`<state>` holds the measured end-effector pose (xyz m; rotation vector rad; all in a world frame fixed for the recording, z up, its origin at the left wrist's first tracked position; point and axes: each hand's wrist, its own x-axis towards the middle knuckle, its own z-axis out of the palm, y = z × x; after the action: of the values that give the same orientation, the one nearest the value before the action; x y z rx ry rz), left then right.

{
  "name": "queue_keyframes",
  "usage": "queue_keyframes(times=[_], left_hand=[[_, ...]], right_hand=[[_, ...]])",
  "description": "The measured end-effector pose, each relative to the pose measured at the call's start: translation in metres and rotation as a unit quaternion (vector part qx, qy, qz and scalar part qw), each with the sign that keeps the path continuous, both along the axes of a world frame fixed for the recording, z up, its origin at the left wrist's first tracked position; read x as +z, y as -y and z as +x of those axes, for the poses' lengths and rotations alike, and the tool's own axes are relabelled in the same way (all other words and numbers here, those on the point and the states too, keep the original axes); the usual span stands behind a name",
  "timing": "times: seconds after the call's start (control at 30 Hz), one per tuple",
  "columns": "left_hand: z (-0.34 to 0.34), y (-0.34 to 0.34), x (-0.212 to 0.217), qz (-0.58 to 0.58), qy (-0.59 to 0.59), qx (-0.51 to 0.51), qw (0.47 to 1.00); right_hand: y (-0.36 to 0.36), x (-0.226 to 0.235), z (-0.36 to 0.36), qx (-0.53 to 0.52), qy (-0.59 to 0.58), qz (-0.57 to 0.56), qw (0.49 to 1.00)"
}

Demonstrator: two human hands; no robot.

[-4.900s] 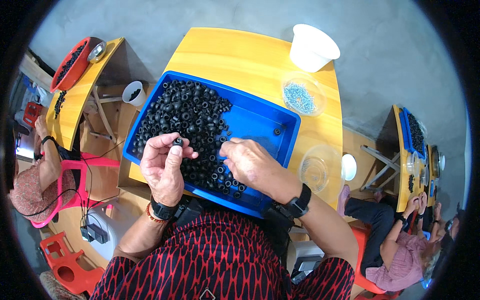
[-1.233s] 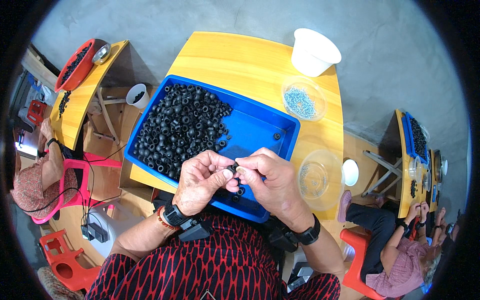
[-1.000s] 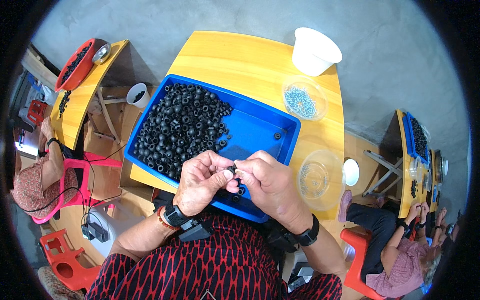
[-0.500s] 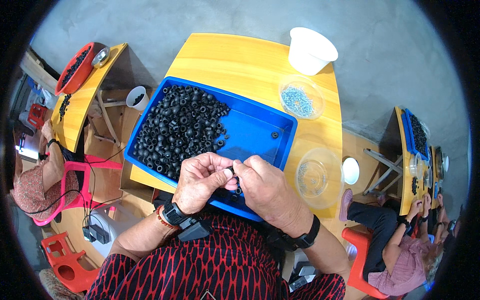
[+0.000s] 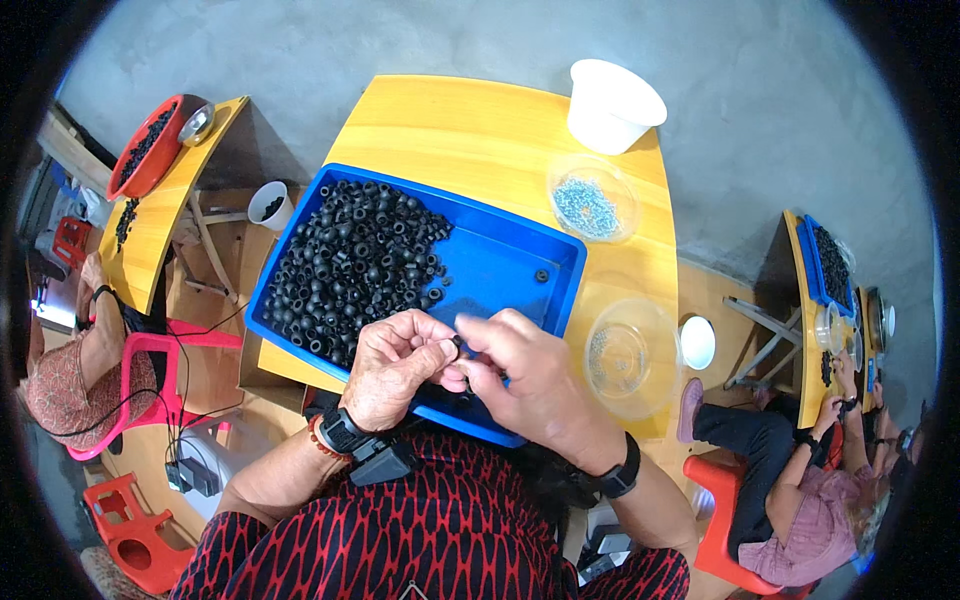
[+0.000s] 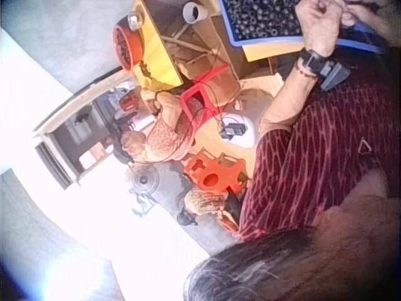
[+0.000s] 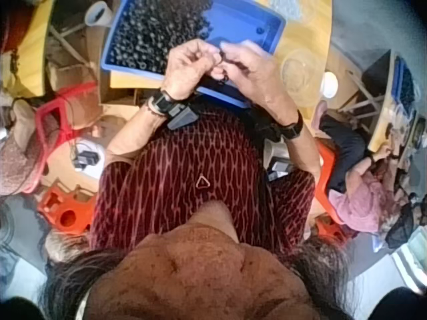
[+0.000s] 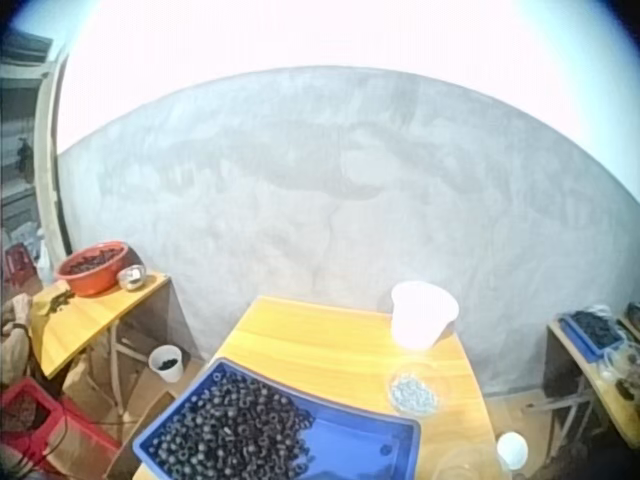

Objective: The person is assembling small black plastic components by inserting small metal bearings into them.

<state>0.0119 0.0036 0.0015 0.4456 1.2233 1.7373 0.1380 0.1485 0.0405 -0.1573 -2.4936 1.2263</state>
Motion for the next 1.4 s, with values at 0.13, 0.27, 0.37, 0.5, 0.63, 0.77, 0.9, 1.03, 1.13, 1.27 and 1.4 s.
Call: queue_keyframes(times=[0.13, 0.27, 0.37, 0.5, 0.63, 0.77, 0.9, 1.03, 1.13, 1.27, 1.4], left_hand=[[-0.001, -0.001, -0.002, 0.005, -0.018, 0.01, 1.0], [0.0, -0.001, -0.002, 0.002, -0.014, 0.004, 1.0], [0.002, -0.003, -0.001, -0.01, -0.059, 0.009, 0.998], [0.004, -0.004, 0.003, -0.009, -0.04, 0.026, 0.999], [-0.001, 0.0, 0.002, -0.019, -0.038, -0.028, 0.999], [0.001, 0.0, -0.003, -0.018, -0.078, -0.036, 0.996], [0.009, 0.003, -0.004, -0.017, -0.141, 0.016, 0.99], [0.014, 0.004, 0.0, -0.005, -0.134, 0.044, 0.99], [0.014, 0.005, -0.004, -0.019, -0.169, 0.049, 0.984], [0.015, 0.005, -0.005, -0.061, -0.201, 0.037, 0.977], [0.012, 0.002, -0.002, -0.036, -0.18, 0.033, 0.982]], right_hand=[[0.007, 0.012, -0.007, -0.02, 0.043, -0.014, 0.999], [0.01, 0.011, -0.012, 0.009, 0.035, 0.208, 0.977], [0.011, 0.01, -0.012, 0.008, 0.066, 0.242, 0.968], [0.007, 0.01, -0.009, -0.014, 0.063, 0.233, 0.97], [0.004, 0.014, -0.005, 0.008, 0.093, 0.221, 0.971], [0.004, 0.004, -0.003, 0.018, 0.089, 0.212, 0.973], [0.009, -0.002, -0.005, 0.016, 0.067, 0.224, 0.972], [0.012, -0.006, -0.008, 0.021, 0.042, 0.271, 0.961], [0.014, -0.01, -0.008, 0.016, 0.049, 0.279, 0.959], [0.016, -0.015, -0.006, 0.02, 0.038, 0.285, 0.958], [0.012, -0.014, -0.011, -0.009, 0.016, 0.244, 0.969]])
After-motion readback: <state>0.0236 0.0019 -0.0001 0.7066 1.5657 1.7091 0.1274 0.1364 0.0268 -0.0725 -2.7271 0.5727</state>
